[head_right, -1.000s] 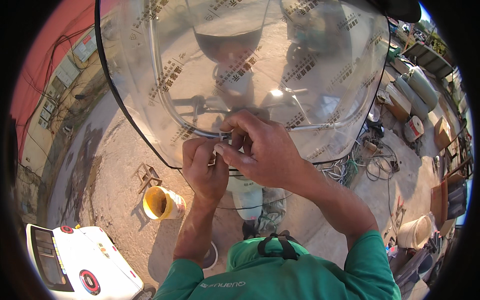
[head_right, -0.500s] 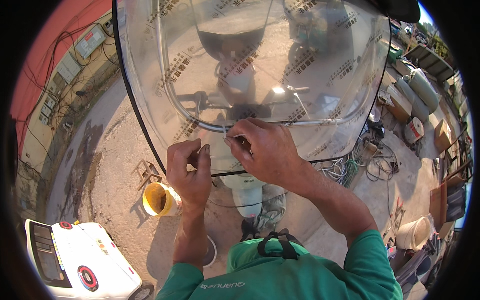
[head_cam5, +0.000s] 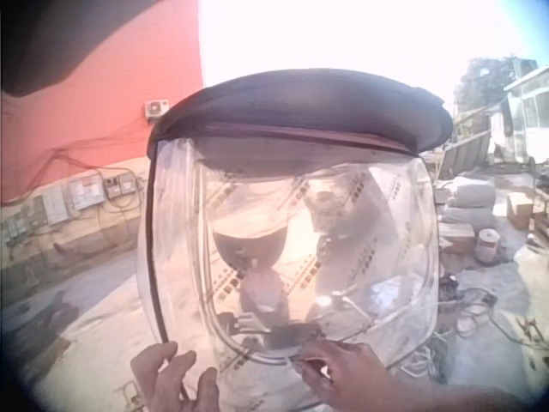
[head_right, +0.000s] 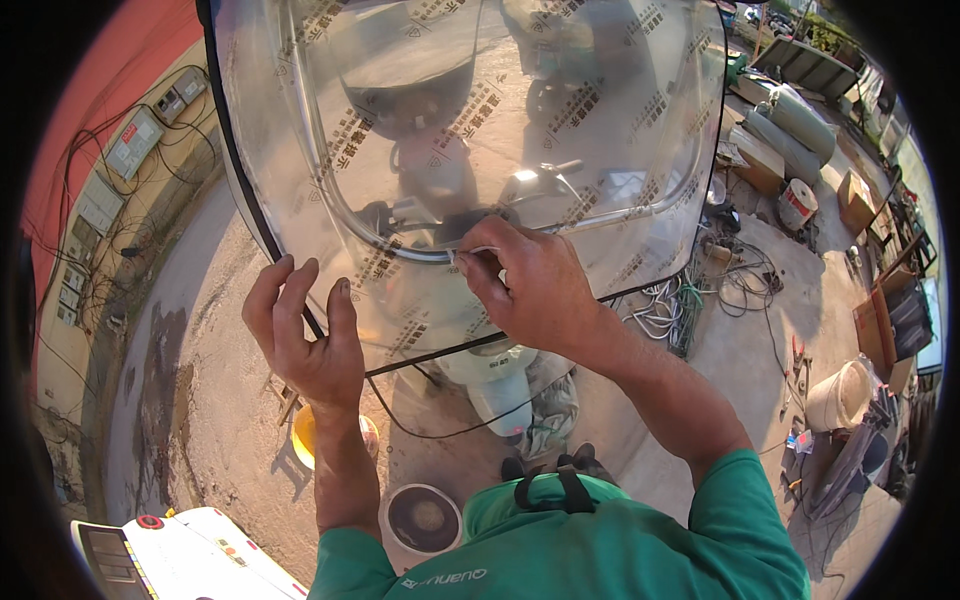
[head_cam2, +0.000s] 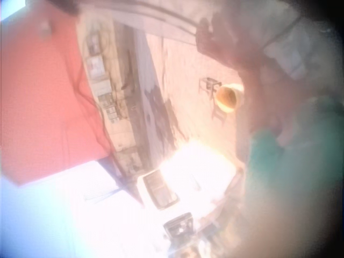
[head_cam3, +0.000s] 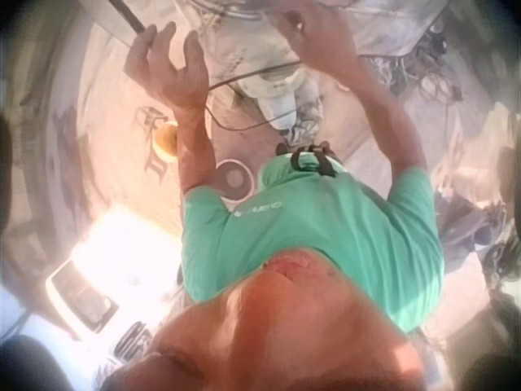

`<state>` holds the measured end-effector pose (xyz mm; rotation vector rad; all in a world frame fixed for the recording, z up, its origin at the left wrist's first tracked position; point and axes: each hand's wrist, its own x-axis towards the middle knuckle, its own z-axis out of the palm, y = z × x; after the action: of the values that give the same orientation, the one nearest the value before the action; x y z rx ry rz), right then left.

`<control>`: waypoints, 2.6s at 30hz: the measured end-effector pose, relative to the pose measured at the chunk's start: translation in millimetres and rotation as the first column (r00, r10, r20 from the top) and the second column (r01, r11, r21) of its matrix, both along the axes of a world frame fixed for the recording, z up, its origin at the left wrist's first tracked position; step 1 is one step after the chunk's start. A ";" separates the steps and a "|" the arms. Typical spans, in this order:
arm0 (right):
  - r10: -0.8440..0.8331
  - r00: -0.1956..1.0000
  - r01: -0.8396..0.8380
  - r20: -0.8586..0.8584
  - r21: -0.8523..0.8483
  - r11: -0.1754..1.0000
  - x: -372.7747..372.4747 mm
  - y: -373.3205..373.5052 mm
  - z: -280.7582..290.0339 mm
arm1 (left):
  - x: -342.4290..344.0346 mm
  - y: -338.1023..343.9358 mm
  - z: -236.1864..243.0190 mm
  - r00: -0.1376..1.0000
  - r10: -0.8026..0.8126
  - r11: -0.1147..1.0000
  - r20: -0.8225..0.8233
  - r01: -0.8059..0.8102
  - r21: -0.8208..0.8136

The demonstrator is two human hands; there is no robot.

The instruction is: The person installs a rubber seal onto a transparent plastic windshield for a scooter. They align the seal along the edges and use zip ties to secure it in place.

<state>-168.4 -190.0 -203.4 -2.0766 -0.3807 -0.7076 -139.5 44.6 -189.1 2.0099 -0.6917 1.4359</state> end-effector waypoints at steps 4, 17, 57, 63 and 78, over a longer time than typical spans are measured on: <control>-0.055 0.998 0.056 0.013 -0.094 0.994 8.4 7.7 17.0 | 10.0 23.8 -0.8 0.919 -0.201 0.931 -0.338 0.073 -0.357; -0.193 0.976 0.175 0.099 0.167 0.970 -11.8 56.9 -24.9 | 35.9 50.2 -30.3 0.391 -0.749 0.633 -0.535 0.185 -0.752; -0.016 1.000 0.018 -0.009 0.312 0.950 -2.4 42.2 -43.2 | 46.6 51.0 -43.5 0.365 -0.823 0.541 -0.434 0.278 -0.794; 0.113 0.992 -0.051 -0.062 0.618 0.784 2.5 45.3 -24.8 | 50.8 53.5 -49.3 0.375 -0.818 0.552 -0.436 0.302 -0.777; 0.056 0.996 -0.017 -0.065 0.490 0.872 4.9 46.0 -21.6 | 55.3 53.3 -52.8 0.393 -0.814 0.552 -0.428 0.294 -0.780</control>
<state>-163.5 -144.0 -225.0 -1.6028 -0.1705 -0.6216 -84.2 98.0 -241.9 1.3670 -0.4004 0.1732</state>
